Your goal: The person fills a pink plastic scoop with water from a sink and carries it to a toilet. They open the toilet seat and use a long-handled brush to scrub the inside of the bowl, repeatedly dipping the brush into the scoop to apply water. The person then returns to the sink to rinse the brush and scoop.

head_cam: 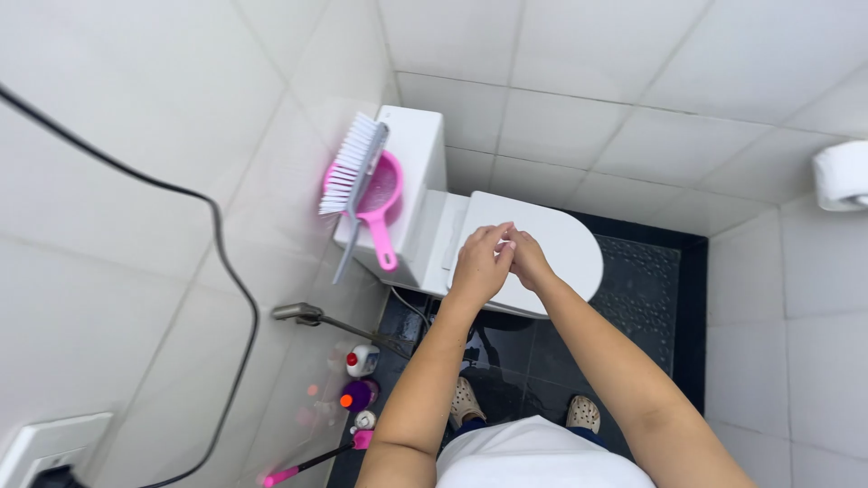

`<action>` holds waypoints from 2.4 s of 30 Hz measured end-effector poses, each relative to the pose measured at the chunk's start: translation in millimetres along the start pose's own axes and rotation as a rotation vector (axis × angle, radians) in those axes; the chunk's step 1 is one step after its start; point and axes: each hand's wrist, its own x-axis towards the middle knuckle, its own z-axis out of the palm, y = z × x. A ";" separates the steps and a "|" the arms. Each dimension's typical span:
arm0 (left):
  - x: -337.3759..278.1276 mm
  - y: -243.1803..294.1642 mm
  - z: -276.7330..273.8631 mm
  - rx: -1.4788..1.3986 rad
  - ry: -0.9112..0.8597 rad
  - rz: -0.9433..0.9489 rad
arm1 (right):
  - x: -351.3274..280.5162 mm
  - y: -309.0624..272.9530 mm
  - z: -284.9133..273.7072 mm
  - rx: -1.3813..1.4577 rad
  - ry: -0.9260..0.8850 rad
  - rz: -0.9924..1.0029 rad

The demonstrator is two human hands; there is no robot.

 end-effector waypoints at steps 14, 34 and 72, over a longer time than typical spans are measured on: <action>-39.7 39.6 267.9 -0.298 -0.176 -0.352 | -40.0 56.3 -269.6 0.142 0.099 0.083; -58.5 -125.0 497.0 -0.990 0.065 -1.074 | 114.8 198.3 -423.8 0.502 0.194 0.280; -127.5 -163.1 504.7 -0.610 0.299 -0.759 | 133.7 213.9 -350.7 0.397 0.387 0.080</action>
